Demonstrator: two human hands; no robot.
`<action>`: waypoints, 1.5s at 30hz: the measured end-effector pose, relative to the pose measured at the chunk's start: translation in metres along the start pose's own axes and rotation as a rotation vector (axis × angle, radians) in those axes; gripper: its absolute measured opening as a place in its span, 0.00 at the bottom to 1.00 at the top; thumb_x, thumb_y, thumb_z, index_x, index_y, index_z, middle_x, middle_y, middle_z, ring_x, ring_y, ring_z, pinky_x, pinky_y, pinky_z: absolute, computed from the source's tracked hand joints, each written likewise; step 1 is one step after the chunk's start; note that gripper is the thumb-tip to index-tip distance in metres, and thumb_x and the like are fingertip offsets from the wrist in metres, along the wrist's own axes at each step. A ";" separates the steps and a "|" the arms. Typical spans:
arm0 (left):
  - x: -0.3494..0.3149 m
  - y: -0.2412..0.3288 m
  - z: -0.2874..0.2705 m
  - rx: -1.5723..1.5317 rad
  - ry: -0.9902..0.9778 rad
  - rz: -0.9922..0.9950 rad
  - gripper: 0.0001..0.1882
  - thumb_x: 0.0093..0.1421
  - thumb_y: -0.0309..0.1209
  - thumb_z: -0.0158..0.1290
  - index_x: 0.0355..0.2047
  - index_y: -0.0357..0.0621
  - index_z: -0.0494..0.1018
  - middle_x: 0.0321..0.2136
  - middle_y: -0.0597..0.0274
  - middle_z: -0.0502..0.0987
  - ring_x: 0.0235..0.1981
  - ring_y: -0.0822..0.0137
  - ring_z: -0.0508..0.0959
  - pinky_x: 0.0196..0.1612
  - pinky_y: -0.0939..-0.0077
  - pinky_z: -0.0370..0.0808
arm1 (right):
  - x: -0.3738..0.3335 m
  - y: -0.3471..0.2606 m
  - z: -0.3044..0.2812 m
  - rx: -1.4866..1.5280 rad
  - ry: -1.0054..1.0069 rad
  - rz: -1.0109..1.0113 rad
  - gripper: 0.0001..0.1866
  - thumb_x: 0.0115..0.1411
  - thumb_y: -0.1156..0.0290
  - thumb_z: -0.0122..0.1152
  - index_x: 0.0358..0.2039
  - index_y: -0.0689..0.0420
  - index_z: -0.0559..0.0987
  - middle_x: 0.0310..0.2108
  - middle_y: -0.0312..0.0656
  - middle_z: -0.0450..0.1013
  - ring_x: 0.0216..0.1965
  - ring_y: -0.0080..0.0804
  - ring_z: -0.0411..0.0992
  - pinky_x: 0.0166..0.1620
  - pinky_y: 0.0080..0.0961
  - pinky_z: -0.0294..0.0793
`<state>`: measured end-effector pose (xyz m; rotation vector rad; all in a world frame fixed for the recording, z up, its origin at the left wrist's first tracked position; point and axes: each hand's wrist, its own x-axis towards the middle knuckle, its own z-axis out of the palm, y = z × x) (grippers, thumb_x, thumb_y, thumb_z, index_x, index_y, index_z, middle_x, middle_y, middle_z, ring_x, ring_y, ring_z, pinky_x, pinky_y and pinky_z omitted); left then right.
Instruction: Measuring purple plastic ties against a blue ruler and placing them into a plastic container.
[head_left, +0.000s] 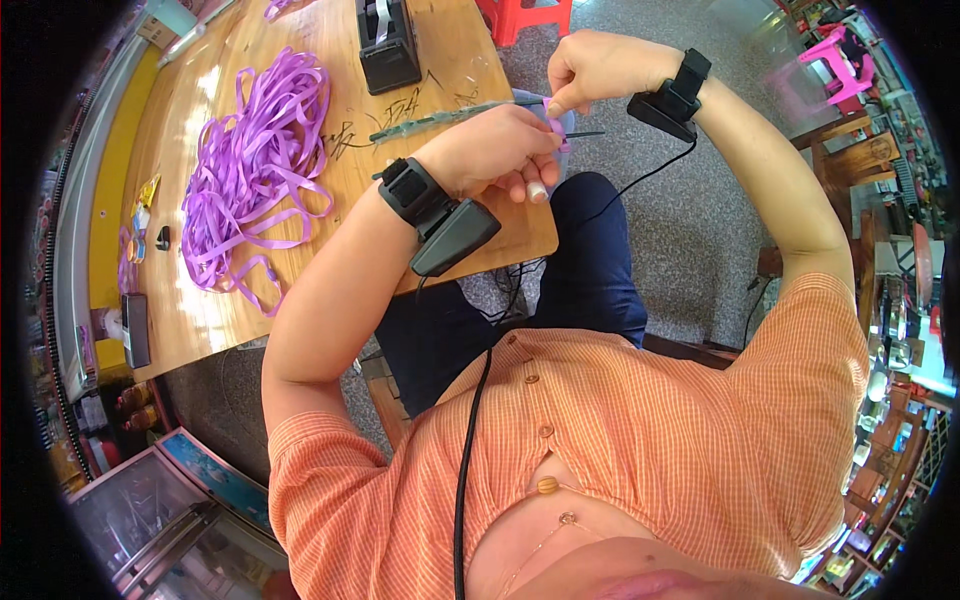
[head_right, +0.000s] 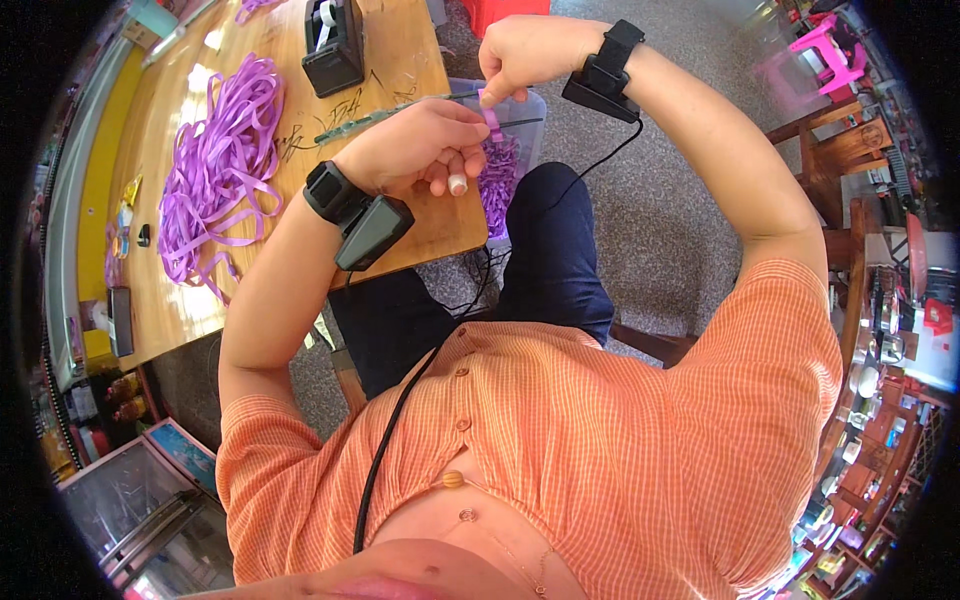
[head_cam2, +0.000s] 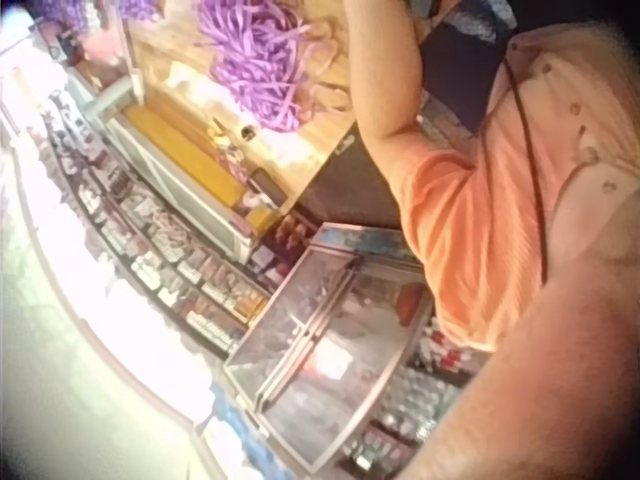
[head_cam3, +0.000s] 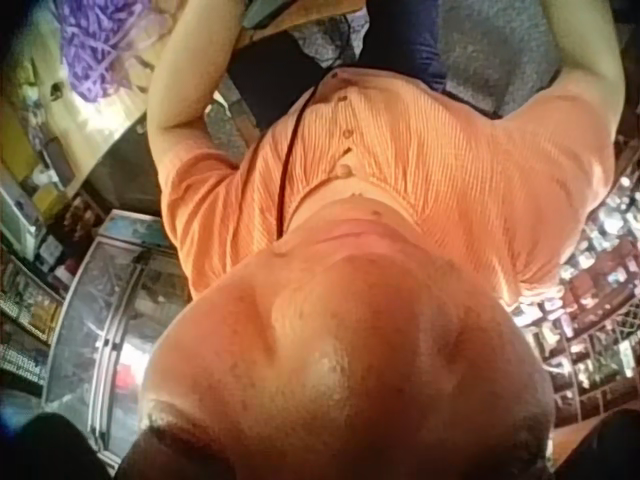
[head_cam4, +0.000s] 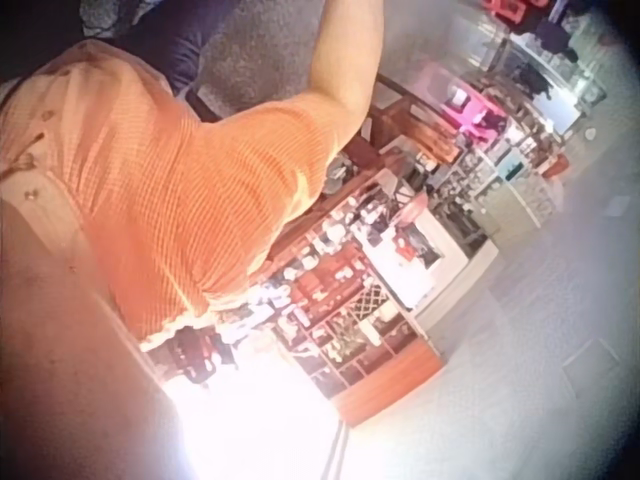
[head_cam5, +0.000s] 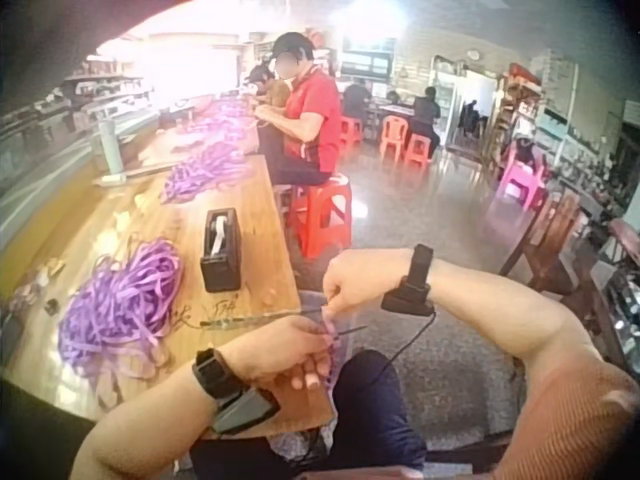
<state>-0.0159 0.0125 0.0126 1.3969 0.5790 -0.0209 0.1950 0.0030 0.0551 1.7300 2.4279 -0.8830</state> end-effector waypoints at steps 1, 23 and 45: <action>0.000 0.000 0.000 0.004 -0.005 -0.012 0.11 0.67 0.34 0.47 0.39 0.37 0.71 0.25 0.61 0.77 0.18 0.73 0.76 0.17 0.83 0.69 | -0.002 -0.005 -0.001 -0.060 0.019 0.061 0.16 0.56 0.60 0.67 0.28 0.63 0.81 0.22 0.40 0.77 0.24 0.26 0.76 0.28 0.26 0.73; 0.000 0.000 0.002 -0.007 0.023 -0.022 0.10 0.68 0.34 0.47 0.37 0.38 0.71 0.24 0.61 0.77 0.18 0.73 0.77 0.16 0.82 0.68 | 0.004 -0.002 0.018 -0.477 0.114 -0.418 0.14 0.53 0.71 0.55 0.37 0.49 0.86 0.37 0.42 0.74 0.43 0.41 0.74 0.47 0.33 0.74; 0.002 -0.001 0.000 0.030 0.006 0.014 0.12 0.67 0.34 0.45 0.35 0.37 0.72 0.24 0.60 0.77 0.19 0.71 0.77 0.19 0.80 0.71 | 0.011 0.076 0.160 1.792 0.258 -0.294 0.23 0.67 0.60 0.49 0.56 0.63 0.72 0.53 0.47 0.72 0.55 0.38 0.69 0.59 0.43 0.65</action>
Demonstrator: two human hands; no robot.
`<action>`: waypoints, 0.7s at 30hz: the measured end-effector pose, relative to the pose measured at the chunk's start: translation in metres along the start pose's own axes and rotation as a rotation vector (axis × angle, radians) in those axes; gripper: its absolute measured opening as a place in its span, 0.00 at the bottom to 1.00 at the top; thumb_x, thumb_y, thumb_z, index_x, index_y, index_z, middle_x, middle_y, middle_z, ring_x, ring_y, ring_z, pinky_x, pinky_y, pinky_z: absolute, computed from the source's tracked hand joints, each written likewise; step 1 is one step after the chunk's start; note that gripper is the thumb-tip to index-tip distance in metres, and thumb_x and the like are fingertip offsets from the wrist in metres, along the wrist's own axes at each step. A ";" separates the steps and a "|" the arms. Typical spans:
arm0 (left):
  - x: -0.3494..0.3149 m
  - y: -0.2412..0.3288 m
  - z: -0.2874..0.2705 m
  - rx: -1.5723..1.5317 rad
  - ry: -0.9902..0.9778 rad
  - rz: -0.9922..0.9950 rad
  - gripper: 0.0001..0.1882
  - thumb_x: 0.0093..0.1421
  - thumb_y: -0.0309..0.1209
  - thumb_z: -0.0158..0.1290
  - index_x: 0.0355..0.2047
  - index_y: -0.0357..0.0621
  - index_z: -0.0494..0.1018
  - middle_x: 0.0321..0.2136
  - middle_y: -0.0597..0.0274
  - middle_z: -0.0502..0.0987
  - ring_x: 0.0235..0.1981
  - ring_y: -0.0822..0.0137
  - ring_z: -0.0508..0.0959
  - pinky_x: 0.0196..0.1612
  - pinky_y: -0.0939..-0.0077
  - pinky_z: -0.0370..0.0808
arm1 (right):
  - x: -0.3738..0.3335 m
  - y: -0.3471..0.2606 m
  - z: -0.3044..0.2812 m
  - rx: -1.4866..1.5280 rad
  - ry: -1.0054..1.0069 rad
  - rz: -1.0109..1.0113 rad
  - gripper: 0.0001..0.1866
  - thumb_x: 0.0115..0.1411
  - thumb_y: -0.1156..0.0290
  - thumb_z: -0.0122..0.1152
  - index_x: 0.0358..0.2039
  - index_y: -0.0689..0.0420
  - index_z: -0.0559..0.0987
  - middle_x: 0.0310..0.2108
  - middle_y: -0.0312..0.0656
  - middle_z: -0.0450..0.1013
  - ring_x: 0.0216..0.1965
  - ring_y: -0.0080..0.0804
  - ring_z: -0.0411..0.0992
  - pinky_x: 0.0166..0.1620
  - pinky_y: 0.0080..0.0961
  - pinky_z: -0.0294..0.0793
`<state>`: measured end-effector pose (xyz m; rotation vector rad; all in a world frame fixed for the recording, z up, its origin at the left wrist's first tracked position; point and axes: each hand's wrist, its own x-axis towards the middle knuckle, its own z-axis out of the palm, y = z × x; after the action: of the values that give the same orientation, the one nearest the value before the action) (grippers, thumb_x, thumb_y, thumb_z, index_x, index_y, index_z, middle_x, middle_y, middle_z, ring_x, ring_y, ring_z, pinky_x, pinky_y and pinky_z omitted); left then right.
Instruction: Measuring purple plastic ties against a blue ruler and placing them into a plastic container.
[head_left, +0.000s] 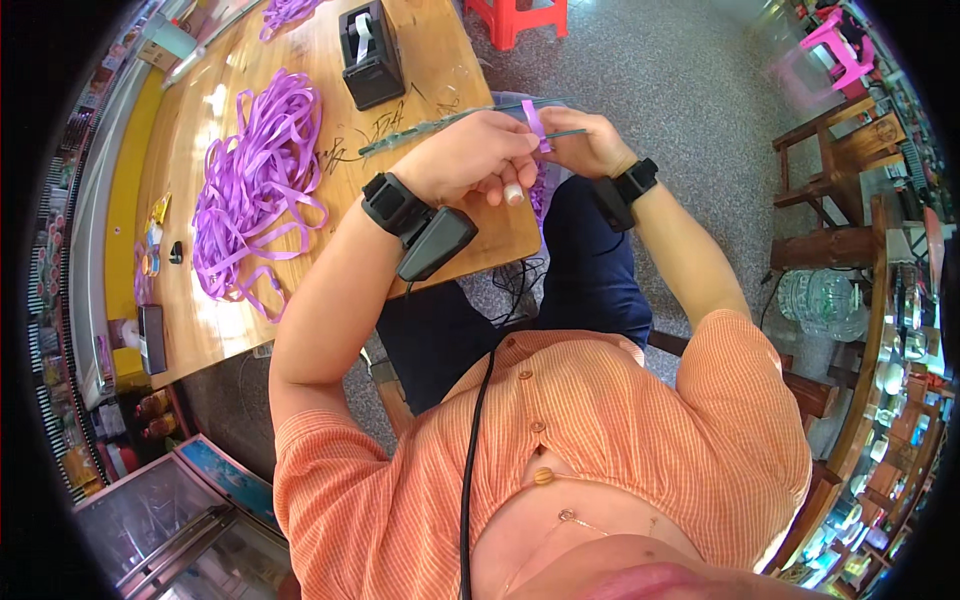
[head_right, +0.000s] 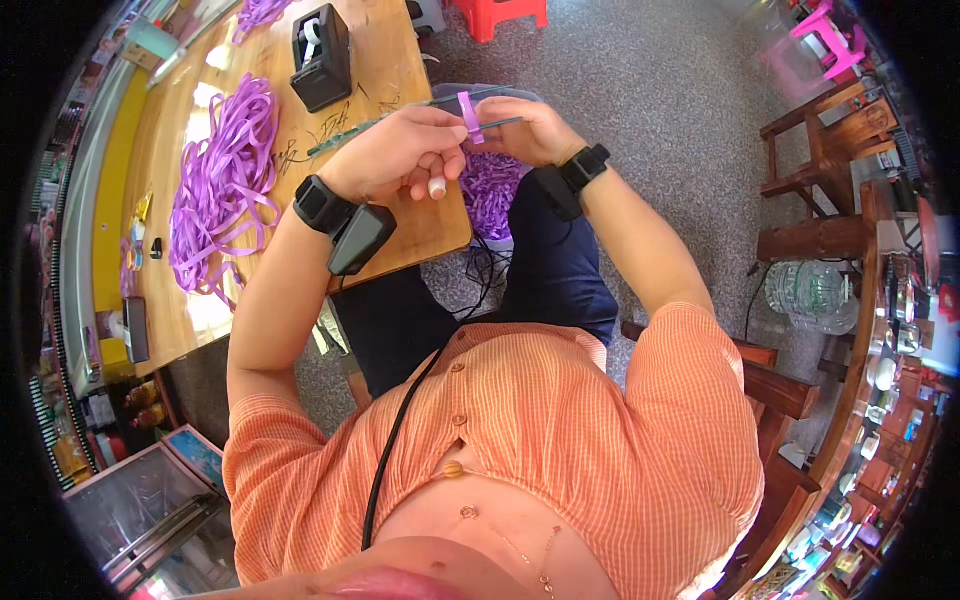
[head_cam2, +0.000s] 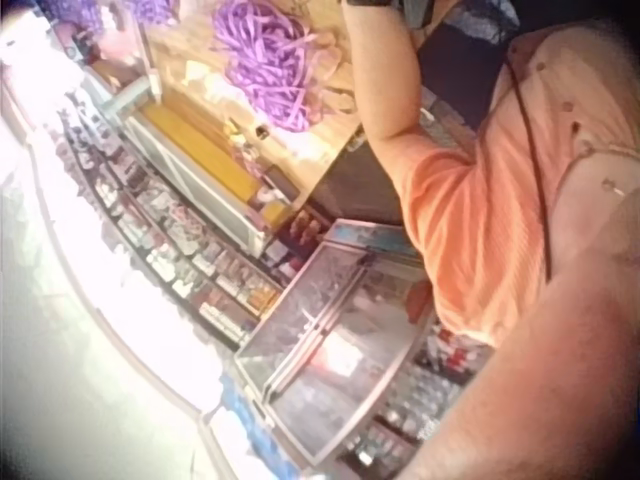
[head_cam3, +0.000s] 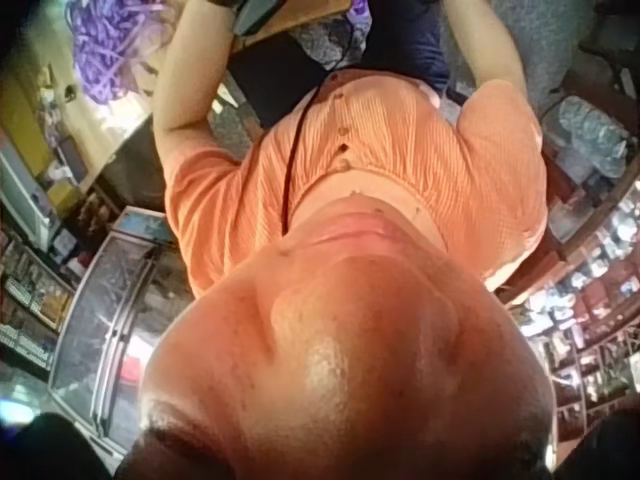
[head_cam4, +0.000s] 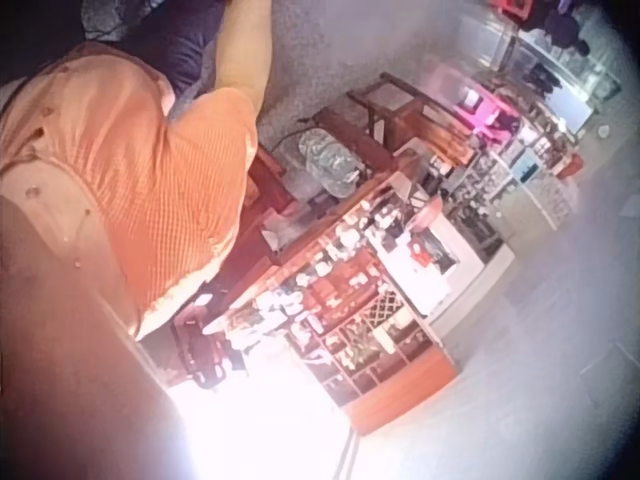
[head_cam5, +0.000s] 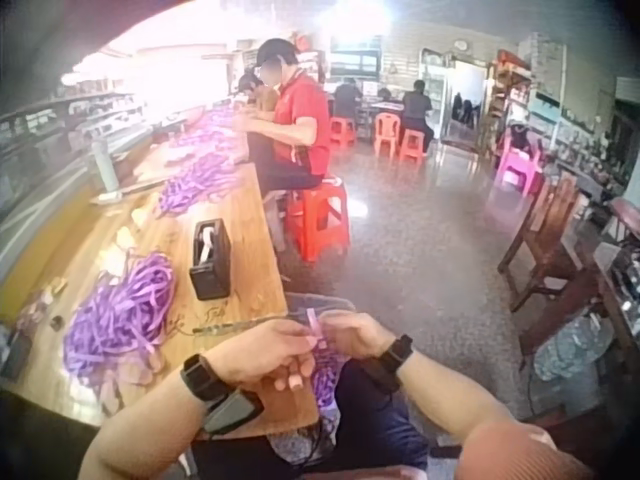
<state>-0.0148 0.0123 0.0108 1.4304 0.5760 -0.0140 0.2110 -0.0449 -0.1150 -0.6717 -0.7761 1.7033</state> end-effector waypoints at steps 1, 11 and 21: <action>0.001 0.000 0.000 -0.001 -0.007 -0.001 0.12 0.67 0.34 0.45 0.36 0.37 0.73 0.25 0.60 0.77 0.19 0.71 0.77 0.19 0.80 0.70 | 0.002 0.003 -0.010 0.000 -0.003 -0.006 0.23 0.67 0.60 0.49 0.56 0.63 0.72 0.53 0.47 0.72 0.55 0.38 0.69 0.59 0.43 0.65; -0.003 0.003 0.004 -0.019 0.009 -0.027 0.11 0.69 0.36 0.46 0.36 0.42 0.71 0.24 0.66 0.75 0.17 0.77 0.75 0.15 0.85 0.67 | 0.019 0.020 0.012 0.060 -0.077 0.043 0.19 0.68 0.60 0.52 0.52 0.59 0.74 0.49 0.44 0.74 0.51 0.37 0.73 0.56 0.41 0.72; -0.004 0.003 0.004 -0.026 0.021 -0.028 0.10 0.68 0.34 0.45 0.37 0.40 0.70 0.23 0.63 0.76 0.18 0.74 0.76 0.16 0.83 0.68 | -0.001 0.011 0.048 -0.027 0.088 0.082 0.20 0.67 0.55 0.50 0.52 0.55 0.75 0.46 0.39 0.76 0.48 0.32 0.74 0.52 0.36 0.72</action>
<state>-0.0157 0.0079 0.0150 1.3987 0.6115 -0.0138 0.1682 -0.0554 -0.0940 -0.8015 -0.7195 1.7273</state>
